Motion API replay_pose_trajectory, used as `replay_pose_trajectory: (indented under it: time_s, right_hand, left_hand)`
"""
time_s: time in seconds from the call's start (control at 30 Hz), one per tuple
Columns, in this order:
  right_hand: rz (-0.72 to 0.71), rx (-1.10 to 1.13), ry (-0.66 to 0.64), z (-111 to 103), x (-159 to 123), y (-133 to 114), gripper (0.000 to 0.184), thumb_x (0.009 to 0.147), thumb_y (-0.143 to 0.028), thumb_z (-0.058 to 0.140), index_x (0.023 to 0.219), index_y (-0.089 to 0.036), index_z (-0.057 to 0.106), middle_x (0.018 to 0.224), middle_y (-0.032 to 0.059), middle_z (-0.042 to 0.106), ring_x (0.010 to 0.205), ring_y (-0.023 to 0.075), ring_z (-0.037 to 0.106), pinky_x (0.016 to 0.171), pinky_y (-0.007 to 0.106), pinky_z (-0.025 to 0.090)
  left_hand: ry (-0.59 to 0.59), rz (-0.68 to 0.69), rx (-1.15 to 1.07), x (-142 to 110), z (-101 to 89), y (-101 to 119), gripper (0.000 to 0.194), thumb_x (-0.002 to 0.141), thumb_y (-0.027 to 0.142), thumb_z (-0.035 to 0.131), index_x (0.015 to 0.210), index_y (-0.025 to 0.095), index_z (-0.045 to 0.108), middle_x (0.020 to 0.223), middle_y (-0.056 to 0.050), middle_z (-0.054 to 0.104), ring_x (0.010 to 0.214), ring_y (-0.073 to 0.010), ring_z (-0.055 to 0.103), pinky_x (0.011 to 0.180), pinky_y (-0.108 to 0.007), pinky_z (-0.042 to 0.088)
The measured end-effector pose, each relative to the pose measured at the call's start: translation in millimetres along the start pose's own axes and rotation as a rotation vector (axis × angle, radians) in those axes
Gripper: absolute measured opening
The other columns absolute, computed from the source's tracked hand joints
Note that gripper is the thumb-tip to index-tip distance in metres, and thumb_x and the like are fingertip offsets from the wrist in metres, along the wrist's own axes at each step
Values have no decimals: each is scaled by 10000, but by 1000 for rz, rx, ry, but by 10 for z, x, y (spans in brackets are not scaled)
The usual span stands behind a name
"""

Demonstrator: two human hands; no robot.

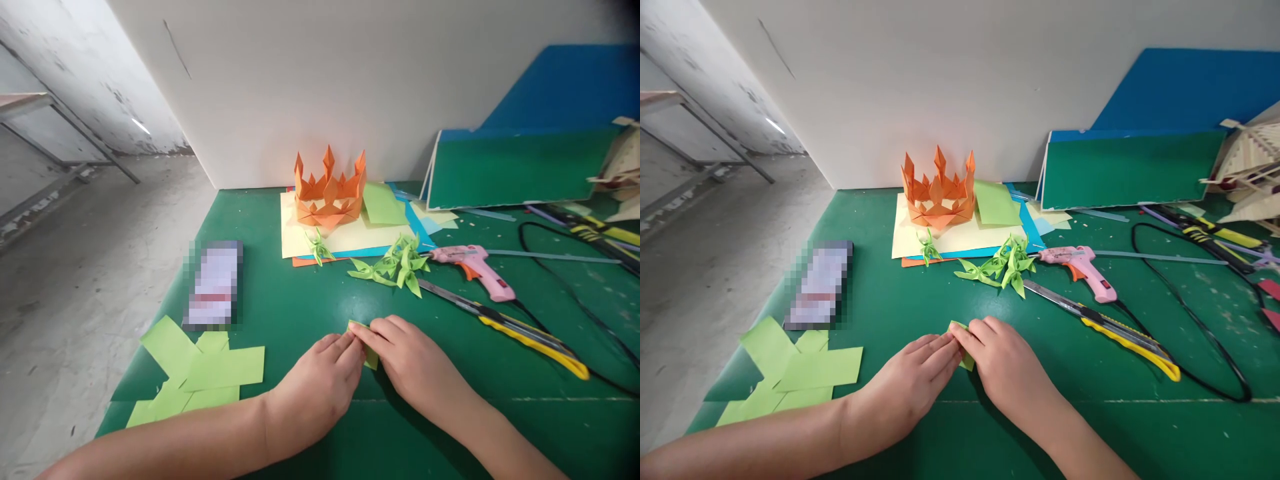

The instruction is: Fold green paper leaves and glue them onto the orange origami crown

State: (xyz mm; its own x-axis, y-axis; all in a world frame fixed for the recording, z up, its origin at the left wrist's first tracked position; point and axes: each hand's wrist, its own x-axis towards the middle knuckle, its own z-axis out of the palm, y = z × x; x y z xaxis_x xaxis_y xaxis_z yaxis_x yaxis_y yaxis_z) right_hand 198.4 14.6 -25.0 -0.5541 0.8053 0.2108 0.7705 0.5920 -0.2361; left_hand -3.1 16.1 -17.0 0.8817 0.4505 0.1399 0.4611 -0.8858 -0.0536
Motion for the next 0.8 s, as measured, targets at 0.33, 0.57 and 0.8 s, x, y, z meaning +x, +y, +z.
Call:
replay_pose_trajectory:
  time_s: [0.33, 0.57, 0.8]
  right_hand:
    - [106, 200, 3, -51, 52, 36, 288, 964, -164, 377, 1172, -209, 570, 985, 69, 627, 890, 191, 568, 767, 347, 499]
    - [105, 197, -22, 5, 13, 61, 312, 958, -174, 416, 1233, -229, 552, 948, 58, 596, 883, 183, 562, 747, 332, 502]
    - [253, 254, 34, 10, 14, 66, 194, 914, -232, 504, 1100, -227, 563, 1047, 72, 569, 979, 211, 554, 827, 368, 485]
  left_hand:
    - [19, 10, 0, -13, 5, -8, 413, 893, 130, 398, 1259, 9, 550, 1290, -177, 607, 1146, -282, 588, 944, -384, 481]
    - [29, -13, -115, 21, -4, -75, 376, 914, 122, 401, 1254, 38, 537, 1208, -154, 636, 1120, -257, 577, 944, -375, 470]
    - [86, -215, -469, 129, 21, -228, 220, 967, 246, 446, 962, 230, 665, 995, -21, 679, 950, -188, 568, 858, -349, 453]
